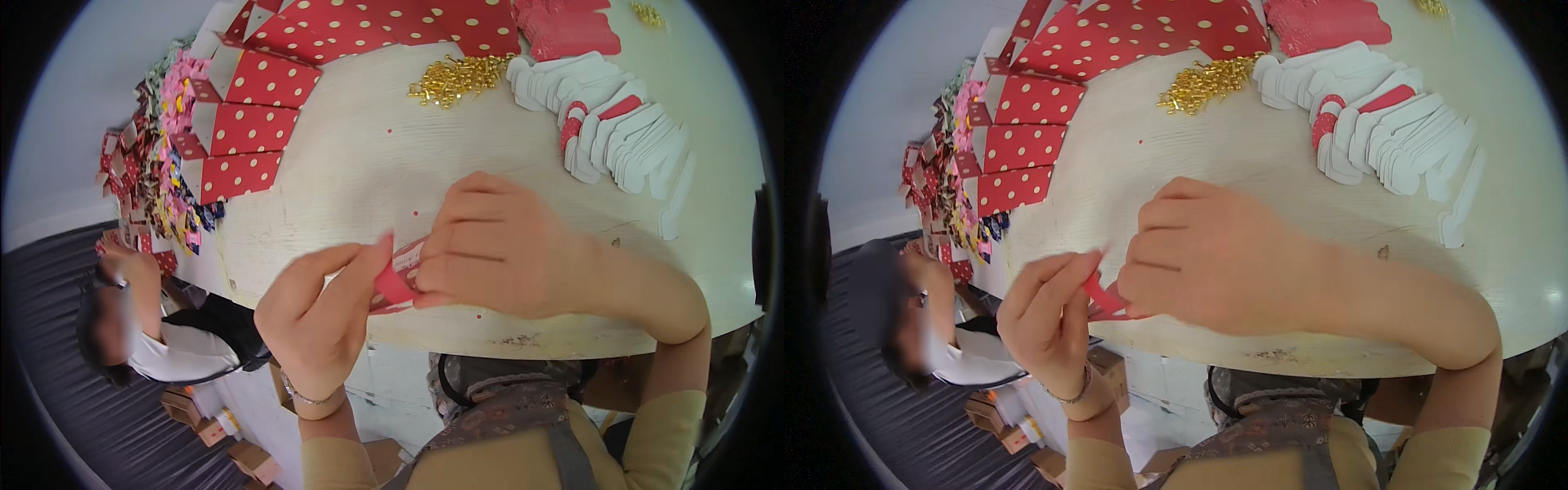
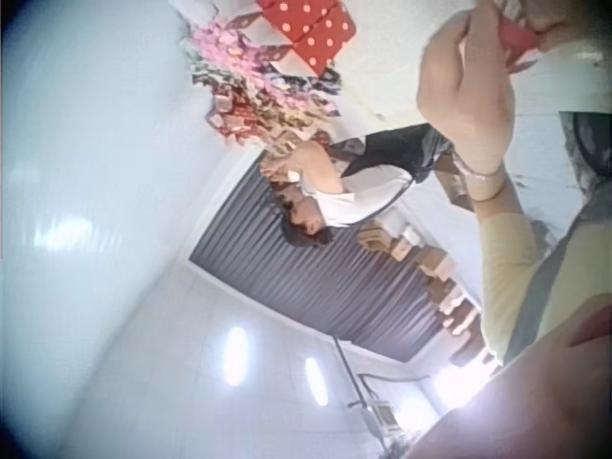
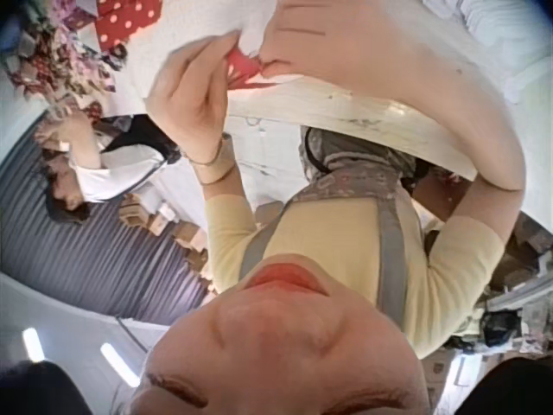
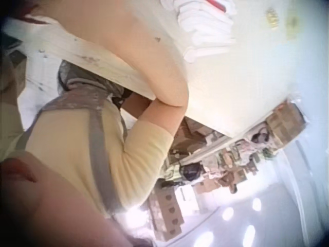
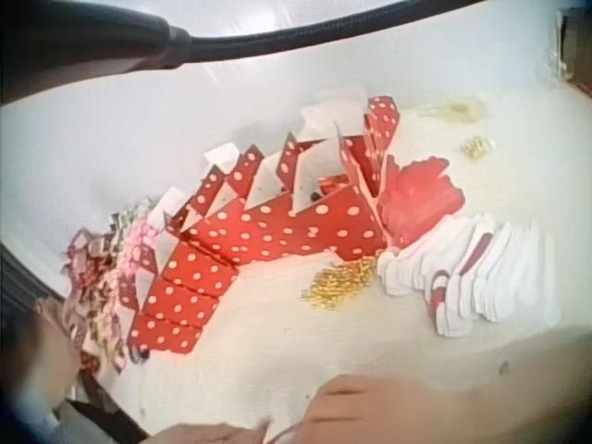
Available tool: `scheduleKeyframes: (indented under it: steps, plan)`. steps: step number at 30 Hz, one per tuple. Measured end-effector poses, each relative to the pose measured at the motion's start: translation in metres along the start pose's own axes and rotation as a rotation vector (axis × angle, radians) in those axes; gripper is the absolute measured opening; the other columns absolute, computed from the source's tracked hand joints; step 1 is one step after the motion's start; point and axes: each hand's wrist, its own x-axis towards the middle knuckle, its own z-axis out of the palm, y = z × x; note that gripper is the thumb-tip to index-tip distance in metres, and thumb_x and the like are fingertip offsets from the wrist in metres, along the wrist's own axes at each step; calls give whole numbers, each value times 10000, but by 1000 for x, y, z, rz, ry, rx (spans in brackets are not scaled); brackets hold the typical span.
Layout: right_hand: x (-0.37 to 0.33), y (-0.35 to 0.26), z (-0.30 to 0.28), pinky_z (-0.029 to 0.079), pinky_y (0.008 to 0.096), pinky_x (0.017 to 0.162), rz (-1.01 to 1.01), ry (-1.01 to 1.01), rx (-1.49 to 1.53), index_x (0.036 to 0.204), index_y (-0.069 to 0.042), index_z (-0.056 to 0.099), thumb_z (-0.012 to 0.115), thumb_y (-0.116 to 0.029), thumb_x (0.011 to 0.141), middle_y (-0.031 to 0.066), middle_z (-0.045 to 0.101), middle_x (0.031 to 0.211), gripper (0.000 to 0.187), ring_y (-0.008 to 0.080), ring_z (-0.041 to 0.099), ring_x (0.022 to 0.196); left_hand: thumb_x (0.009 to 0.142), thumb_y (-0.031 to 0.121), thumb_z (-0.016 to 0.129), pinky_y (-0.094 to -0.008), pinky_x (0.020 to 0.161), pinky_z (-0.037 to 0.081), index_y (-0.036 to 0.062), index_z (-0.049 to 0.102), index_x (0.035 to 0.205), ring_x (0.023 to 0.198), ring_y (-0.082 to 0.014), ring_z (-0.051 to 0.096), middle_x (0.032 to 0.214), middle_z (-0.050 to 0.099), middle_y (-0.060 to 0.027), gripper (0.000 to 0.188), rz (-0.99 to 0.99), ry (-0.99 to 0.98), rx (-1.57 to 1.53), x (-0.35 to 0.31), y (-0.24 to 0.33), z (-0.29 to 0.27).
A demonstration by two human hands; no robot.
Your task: The person assembles small red polka-dotted gift boxes by folding the paper, inserting white paper inserts, and sealing the flaps. They repeatedly handle the boxes and inserts on a table, placing finished units aside.
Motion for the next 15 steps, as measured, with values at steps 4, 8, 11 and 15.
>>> scheduleKeyframes:
  steps: [4,8,11,15]
  plan:
    - [-1,-2,-5,461,336,643,31,-26,3,765,-46,602,729,-224,730,25,565,731,222,195,539,665,772,12,684,-274,671,519,-30,705,888,733,-189,654,835,700,-153,125,-321,80,-646,-20,-8,12]
    - [1,-3,-2,461,337,627,69,-9,11,740,-40,590,731,-203,711,22,558,709,217,197,533,634,816,67,689,-291,665,529,-36,684,870,733,-213,662,828,698,-156,117,-270,203,-635,-28,-12,23]
    - [0,-2,-2,461,335,616,77,3,12,727,-33,584,737,-186,692,26,562,702,219,196,531,614,861,135,672,-261,611,510,-29,636,860,677,-194,613,793,642,-159,168,-167,223,-623,-28,-15,28]
    - [2,-3,-2,461,332,612,77,-9,16,727,-28,586,741,-182,680,29,570,706,224,193,536,612,834,120,698,-287,624,534,-25,662,861,706,-216,665,817,691,-159,152,-203,223,-699,-28,-17,26]
